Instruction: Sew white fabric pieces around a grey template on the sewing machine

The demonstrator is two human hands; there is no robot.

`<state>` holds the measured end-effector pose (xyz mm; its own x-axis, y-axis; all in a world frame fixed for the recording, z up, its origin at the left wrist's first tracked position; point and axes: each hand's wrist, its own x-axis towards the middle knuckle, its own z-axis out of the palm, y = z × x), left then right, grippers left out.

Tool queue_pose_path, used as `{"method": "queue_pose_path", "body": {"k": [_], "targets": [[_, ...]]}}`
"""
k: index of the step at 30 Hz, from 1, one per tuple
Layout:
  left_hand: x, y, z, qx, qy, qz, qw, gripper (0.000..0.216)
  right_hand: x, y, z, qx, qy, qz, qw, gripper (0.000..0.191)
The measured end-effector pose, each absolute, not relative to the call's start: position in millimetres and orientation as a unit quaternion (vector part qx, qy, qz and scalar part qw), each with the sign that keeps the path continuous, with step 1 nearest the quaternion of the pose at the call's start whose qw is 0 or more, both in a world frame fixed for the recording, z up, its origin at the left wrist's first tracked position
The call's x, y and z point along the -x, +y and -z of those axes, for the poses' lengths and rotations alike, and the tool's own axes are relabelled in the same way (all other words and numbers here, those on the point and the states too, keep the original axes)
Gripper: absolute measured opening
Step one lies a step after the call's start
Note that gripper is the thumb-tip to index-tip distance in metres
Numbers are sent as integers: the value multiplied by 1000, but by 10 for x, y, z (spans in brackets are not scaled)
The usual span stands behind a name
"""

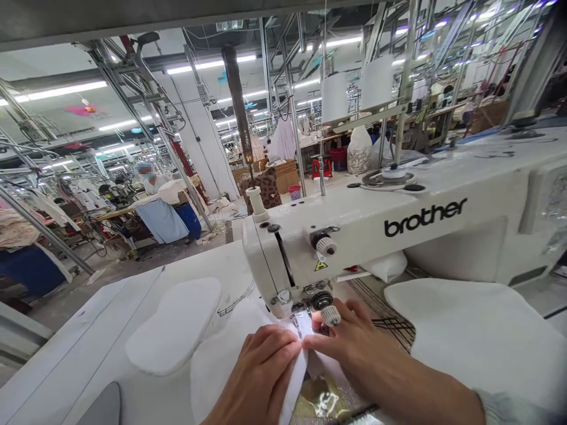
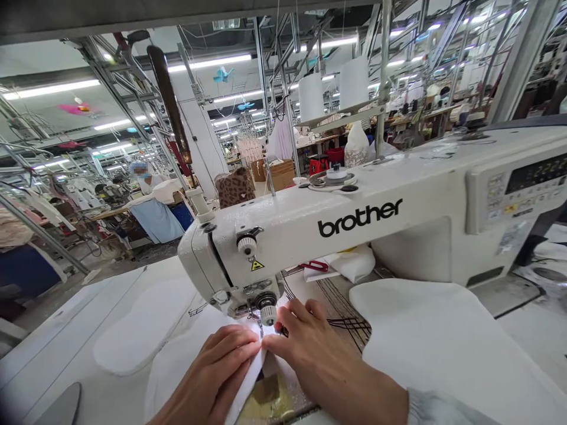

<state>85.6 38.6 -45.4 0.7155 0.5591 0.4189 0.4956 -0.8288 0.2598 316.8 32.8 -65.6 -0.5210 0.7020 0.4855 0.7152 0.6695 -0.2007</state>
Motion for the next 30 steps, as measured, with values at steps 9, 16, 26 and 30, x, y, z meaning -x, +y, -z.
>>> {"method": "queue_pose_path", "body": {"k": [9, 16, 26, 30], "targets": [[-889, 347, 595, -902, 340, -263, 35, 31, -3138, 330, 581, 386, -872, -7, 301, 23], [-973, 285, 739, -851, 441, -277, 72, 31, -3134, 276, 485, 399, -880, -33, 256, 11], [-913, 269, 707, -873, 435, -220, -9, 39, -3095, 60, 437, 331, -908, -49, 253, 11], [-753, 279, 608, -919, 341, -162, -110, 39, -3085, 60, 442, 341, -903, -53, 256, 12]]}}
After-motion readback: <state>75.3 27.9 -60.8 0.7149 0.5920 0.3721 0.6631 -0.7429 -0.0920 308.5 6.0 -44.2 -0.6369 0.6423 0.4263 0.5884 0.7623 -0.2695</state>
